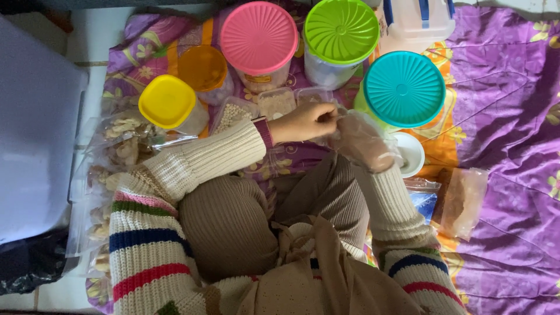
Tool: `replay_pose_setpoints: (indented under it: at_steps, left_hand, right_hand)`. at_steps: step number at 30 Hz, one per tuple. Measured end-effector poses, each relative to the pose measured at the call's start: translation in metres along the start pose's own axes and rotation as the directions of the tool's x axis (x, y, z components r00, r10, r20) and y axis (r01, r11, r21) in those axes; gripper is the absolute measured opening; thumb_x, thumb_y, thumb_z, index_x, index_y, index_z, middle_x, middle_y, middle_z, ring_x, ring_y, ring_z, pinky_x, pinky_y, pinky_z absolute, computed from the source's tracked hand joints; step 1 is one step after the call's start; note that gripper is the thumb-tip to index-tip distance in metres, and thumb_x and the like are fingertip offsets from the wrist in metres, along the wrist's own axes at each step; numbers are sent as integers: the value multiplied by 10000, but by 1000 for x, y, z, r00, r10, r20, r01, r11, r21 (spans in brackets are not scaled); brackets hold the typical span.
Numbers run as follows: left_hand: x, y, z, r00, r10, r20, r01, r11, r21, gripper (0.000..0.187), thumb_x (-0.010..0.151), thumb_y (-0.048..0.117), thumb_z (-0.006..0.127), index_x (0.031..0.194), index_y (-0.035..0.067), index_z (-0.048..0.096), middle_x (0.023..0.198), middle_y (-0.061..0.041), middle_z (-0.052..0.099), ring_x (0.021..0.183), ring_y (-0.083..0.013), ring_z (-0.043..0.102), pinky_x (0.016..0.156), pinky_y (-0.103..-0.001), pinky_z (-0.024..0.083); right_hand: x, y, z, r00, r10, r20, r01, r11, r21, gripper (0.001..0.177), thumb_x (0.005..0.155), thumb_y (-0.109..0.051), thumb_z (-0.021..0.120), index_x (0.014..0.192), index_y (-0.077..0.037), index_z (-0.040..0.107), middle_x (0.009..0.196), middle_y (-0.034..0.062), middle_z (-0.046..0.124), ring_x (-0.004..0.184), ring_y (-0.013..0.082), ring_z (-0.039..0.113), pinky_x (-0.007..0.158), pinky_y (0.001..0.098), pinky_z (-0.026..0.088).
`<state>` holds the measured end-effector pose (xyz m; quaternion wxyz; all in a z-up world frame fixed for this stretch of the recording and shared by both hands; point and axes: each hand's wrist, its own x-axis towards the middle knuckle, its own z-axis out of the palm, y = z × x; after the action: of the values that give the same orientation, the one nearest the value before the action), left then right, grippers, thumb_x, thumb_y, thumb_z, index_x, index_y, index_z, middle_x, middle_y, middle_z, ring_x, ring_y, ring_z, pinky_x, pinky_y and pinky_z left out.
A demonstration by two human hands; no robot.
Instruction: A person sitting on the floor is portioning various snacks from large plastic containers into small individual plastic bags.
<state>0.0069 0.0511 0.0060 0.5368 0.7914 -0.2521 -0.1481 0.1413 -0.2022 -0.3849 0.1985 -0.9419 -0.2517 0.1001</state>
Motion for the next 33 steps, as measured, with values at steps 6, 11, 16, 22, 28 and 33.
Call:
replay_pose_setpoints:
  at_steps: [6, 11, 16, 22, 28, 33]
  left_hand:
    - [-34, 49, -41, 941, 277, 196, -338, 716, 610, 1191, 628, 176, 1003, 1518, -84, 255, 1404, -372, 482, 1352, -478, 464, 1192, -531, 350]
    - [-34, -17, -20, 925, 357, 128, -351, 680, 643, 1168, 622, 354, 1003, 1502, -59, 356, 1412, -330, 498, 1362, -442, 470, 1189, -537, 345]
    - [-40, -45, -5, 957, 289, 27, -250, 773, 582, 946, 751, 462, 906, 1449, 1, 466, 1361, -248, 566, 1321, -384, 532, 1155, -506, 380]
    - [-48, -110, 20, 951, 300, -79, -256, 903, 345, 699, 840, 297, 844, 1396, 14, 528, 1277, -237, 626, 1243, -421, 579, 1123, -540, 404]
    - [-49, -100, 28, 918, 351, -183, -270, 893, 360, 911, 716, 425, 913, 1428, 41, 495, 1294, -234, 607, 1250, -408, 571, 1125, -524, 408]
    - [-43, -101, 45, 932, 312, -182, -220, 890, 400, 908, 666, 307, 930, 1403, 38, 472, 1277, -209, 588, 1216, -413, 589, 1094, -512, 439]
  right_hand:
    - [-32, -2, -16, 999, -45, -14, 46, 992, 118, 304, 907, -312, 575, 955, -61, 740, 860, 155, 734, 873, 366, 727, 695, 414, 586]
    - [-51, -24, -25, 997, -58, -44, 66, 976, 207, 288, 913, -298, 576, 978, -64, 730, 870, 149, 730, 885, 352, 724, 704, 394, 579]
    - [-53, -51, -28, 996, -55, -73, 75, 950, 302, 273, 918, -284, 576, 1001, -68, 720, 879, 143, 726, 898, 337, 721, 714, 373, 573]
    - [-48, -89, -34, 993, -83, -87, 111, 905, 412, 257, 925, -266, 577, 1032, -72, 706, 892, 135, 721, 915, 318, 716, 726, 346, 564]
    - [-58, -118, -40, 988, -109, -106, 149, 844, 515, 244, 932, -248, 578, 1063, -76, 692, 905, 127, 716, 932, 299, 711, 739, 318, 555]
    - [-60, -152, -39, 984, -113, -139, 175, 770, 613, 237, 939, -229, 579, 1094, -80, 678, 918, 120, 711, 949, 281, 706, 751, 291, 546]
